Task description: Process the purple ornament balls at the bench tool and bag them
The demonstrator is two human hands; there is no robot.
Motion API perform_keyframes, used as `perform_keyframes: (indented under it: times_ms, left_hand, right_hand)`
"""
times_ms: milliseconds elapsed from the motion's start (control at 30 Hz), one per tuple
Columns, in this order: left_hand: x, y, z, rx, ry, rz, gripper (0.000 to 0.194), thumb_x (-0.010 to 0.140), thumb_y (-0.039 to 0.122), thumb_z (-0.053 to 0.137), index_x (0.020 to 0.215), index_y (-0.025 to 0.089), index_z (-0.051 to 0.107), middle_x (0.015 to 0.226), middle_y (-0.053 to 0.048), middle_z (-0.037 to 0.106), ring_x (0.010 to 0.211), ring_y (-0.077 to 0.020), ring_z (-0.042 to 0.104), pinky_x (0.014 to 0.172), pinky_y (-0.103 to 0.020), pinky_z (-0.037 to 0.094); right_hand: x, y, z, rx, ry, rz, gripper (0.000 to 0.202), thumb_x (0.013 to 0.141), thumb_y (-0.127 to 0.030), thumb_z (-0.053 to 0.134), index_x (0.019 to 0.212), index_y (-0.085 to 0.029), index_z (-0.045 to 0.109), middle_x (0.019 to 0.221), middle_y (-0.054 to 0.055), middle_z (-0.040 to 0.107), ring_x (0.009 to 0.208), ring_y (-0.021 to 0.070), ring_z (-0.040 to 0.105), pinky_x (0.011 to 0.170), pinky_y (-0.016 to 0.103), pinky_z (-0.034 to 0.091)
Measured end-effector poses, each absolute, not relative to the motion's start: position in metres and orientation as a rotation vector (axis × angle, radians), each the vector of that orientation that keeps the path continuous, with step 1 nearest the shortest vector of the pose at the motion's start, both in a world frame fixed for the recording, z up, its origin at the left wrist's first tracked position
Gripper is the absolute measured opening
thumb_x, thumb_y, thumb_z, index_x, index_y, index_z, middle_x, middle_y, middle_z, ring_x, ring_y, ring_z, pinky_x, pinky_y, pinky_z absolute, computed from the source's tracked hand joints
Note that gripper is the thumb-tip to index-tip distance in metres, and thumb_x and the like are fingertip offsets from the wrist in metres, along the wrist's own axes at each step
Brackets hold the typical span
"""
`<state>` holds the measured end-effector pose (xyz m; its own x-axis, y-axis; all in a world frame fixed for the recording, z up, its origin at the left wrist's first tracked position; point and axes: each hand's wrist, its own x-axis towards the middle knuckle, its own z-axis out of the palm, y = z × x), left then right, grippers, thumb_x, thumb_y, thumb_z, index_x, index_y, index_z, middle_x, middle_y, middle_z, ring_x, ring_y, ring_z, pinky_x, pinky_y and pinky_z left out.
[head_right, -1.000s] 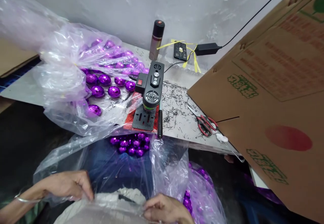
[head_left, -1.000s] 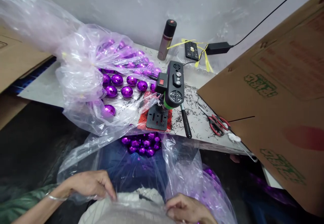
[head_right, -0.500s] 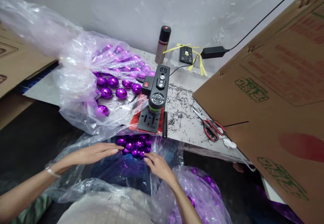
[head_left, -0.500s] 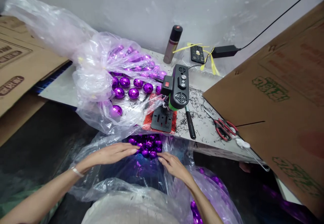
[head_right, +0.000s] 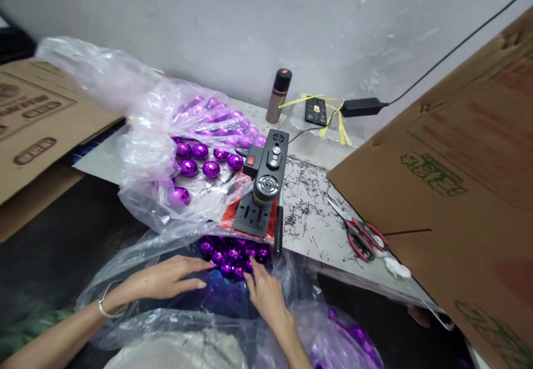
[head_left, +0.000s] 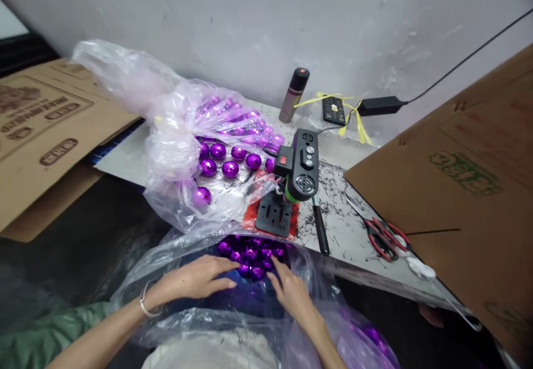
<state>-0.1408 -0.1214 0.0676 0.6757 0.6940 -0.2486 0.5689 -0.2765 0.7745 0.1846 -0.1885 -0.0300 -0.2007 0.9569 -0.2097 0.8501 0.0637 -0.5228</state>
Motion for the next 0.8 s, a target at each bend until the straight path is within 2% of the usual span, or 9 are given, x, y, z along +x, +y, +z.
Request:
perform_keyframes:
  times_ms: [100,167,233,300,400,500,600,700,800]
  left_hand:
    - [-0.132,-0.096,0.096,2.110,1.139,0.452,0.043,0.113,0.045,0.047,0.139,0.026,0.076,0.131,-0.008,0.081,0.121,-0.0261,0.077,0.110,-0.038,0.058]
    - [-0.136,-0.066,0.108,2.247,1.488,0.542,0.042,0.112,0.036,0.046,0.139,0.019,0.074,0.136,-0.014,0.078,0.126,-0.0303,0.073,0.112,-0.044,0.055]
    - [-0.144,-0.037,0.115,2.311,1.859,0.401,0.041,0.109,0.032,0.052,0.141,0.013,0.070,0.137,-0.022,0.074,0.126,-0.0374,0.070,0.108,-0.052,0.054]
    - [-0.152,-0.017,0.117,2.324,2.042,0.117,0.042,0.105,0.032,0.061,0.140,0.010,0.070,0.127,-0.026,0.076,0.120,-0.0419,0.070,0.102,-0.054,0.053]
    - [-0.159,-0.007,0.113,2.347,2.050,-0.166,0.043,0.099,0.030,0.072,0.136,0.010,0.072,0.116,-0.025,0.079,0.113,-0.0424,0.071,0.097,-0.052,0.051]
    - [-0.164,-0.006,0.109,2.385,2.002,-0.121,0.045,0.094,0.029,0.077,0.136,0.013,0.073,0.114,-0.024,0.080,0.115,-0.0419,0.071,0.099,-0.051,0.048]
    - [-0.169,-0.004,0.107,2.335,1.935,0.174,0.050,0.091,0.035,0.081,0.138,0.018,0.073,0.119,-0.020,0.081,0.122,-0.0417,0.068,0.109,-0.057,0.044]
    - [-0.165,-0.001,0.108,2.047,1.865,0.756,0.063,0.088,0.052,0.083,0.142,0.023,0.070,0.132,-0.015,0.078,0.127,-0.0391,0.067,0.115,-0.057,0.044]
    - [-0.146,-0.005,0.108,1.462,1.579,1.244,0.077,0.083,0.074,0.080,0.140,0.023,0.069,0.129,-0.012,0.079,0.117,-0.0323,0.073,0.100,-0.044,0.057]
  right_hand:
    - [0.155,-0.187,-0.015,-1.631,-2.216,0.952,0.051,0.111,-0.047,0.041,0.153,-0.027,0.063,0.134,0.012,0.080,0.110,0.0254,0.082,0.092,0.034,0.064]
    - [0.144,-0.181,-0.005,-1.543,-2.257,0.964,0.049,0.112,-0.045,0.041,0.151,-0.028,0.065,0.131,0.011,0.081,0.107,0.0241,0.082,0.092,0.033,0.064]
    - [0.138,-0.173,0.004,-1.501,-2.299,0.939,0.048,0.112,-0.043,0.040,0.150,-0.027,0.065,0.129,0.011,0.081,0.105,0.0234,0.082,0.090,0.032,0.064]
    - [0.135,-0.168,0.008,-1.471,-2.328,0.906,0.047,0.113,-0.040,0.040,0.149,-0.025,0.065,0.126,0.012,0.082,0.104,0.0230,0.082,0.089,0.031,0.063]
    - [0.133,-0.169,0.008,-1.442,-2.339,0.864,0.044,0.113,-0.037,0.042,0.147,-0.024,0.066,0.119,0.010,0.083,0.102,0.0226,0.083,0.087,0.030,0.063]
    - [0.134,-0.173,0.007,-1.439,-2.367,0.834,0.041,0.112,-0.036,0.046,0.144,-0.024,0.068,0.119,0.011,0.084,0.101,0.0231,0.084,0.086,0.030,0.064]
    - [0.139,-0.170,0.016,-1.422,-2.418,0.829,0.039,0.111,-0.034,0.048,0.141,-0.023,0.071,0.119,0.011,0.084,0.099,0.0242,0.084,0.085,0.031,0.066]
    - [0.142,-0.156,0.039,-1.354,-2.393,0.810,0.039,0.111,-0.033,0.048,0.141,-0.022,0.071,0.119,0.011,0.085,0.103,0.0247,0.084,0.088,0.033,0.068]
    - [0.135,-0.137,0.067,-1.211,-2.244,0.752,0.039,0.112,-0.033,0.049,0.143,-0.023,0.069,0.118,0.010,0.085,0.106,0.0218,0.084,0.090,0.030,0.068]
